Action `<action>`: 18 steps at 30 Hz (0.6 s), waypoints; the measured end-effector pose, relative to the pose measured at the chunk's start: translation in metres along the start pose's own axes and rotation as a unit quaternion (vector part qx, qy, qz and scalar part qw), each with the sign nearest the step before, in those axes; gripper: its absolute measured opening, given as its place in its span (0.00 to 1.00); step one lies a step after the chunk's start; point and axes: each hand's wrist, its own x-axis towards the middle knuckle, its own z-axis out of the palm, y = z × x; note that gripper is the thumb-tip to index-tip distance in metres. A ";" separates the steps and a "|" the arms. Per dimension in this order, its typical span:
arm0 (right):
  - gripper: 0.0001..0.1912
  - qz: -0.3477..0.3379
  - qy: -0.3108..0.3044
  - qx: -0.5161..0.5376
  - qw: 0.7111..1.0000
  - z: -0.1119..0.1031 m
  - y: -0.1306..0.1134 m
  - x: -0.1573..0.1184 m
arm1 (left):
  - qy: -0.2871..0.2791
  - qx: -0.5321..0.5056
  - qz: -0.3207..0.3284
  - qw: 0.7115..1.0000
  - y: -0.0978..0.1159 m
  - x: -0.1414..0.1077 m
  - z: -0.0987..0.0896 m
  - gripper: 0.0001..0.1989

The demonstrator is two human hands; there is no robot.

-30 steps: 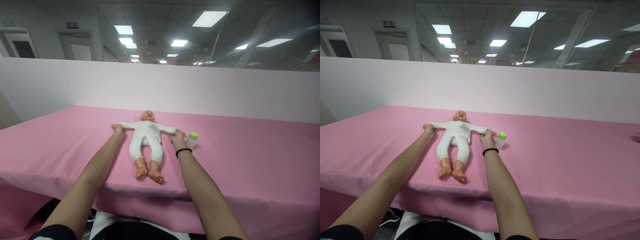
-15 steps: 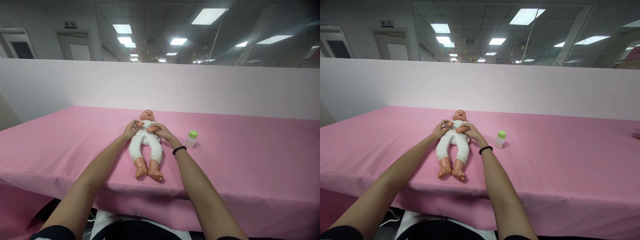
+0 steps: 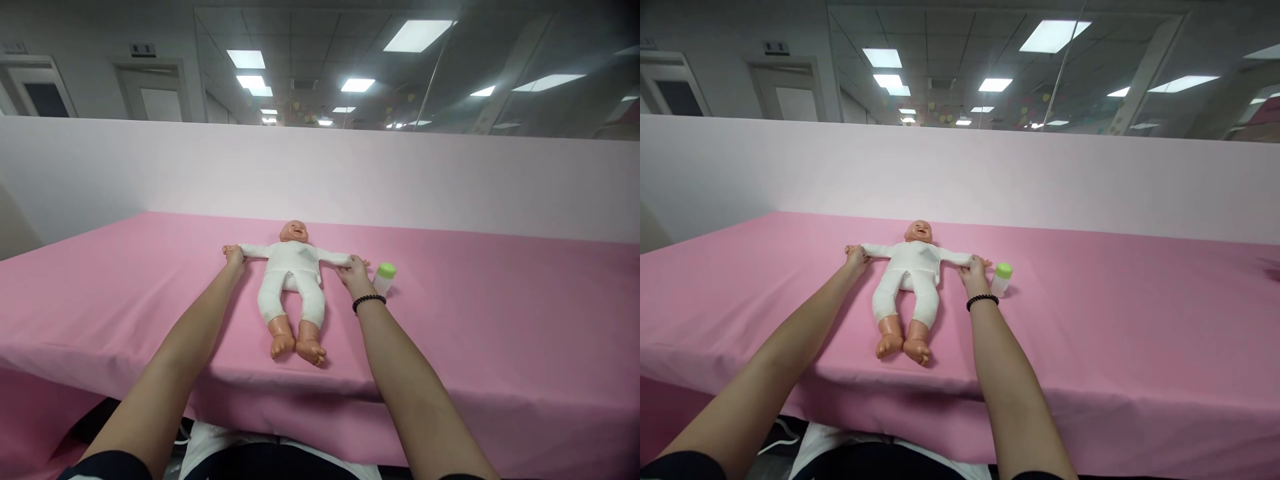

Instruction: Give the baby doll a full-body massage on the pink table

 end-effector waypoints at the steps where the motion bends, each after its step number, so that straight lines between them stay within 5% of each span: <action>1: 0.14 0.016 0.019 0.010 1.000 0.002 -0.002 0.000 | 0.005 0.004 0.013 1.000 0.000 -0.003 0.002 0.14; 4: 0.20 0.040 0.037 0.029 0.998 0.019 -0.016 -0.002 | 0.012 0.006 0.078 0.997 0.002 -0.019 0.010 0.17; 6: 0.23 0.005 -0.025 0.003 1.000 0.032 -0.026 -0.009 | -0.052 0.037 0.184 0.981 0.004 -0.033 0.016 0.19; 9: 0.23 -0.066 -0.224 -0.117 0.965 0.046 -0.038 -0.026 | -0.233 0.158 0.375 0.883 0.007 -0.050 0.022 0.16; 11: 0.24 -0.071 -0.319 -0.189 0.926 0.050 -0.043 -0.037 | -0.281 0.219 0.422 0.834 0.008 -0.054 0.022 0.14; 14: 0.25 -0.060 -0.336 -0.204 0.918 0.050 -0.046 -0.046 | -0.264 0.230 0.418 0.838 0.007 -0.054 0.022 0.14; 18: 0.24 -0.060 -0.223 -0.128 0.965 0.044 -0.041 -0.035 | -0.228 0.146 0.382 0.883 0.003 -0.046 0.023 0.19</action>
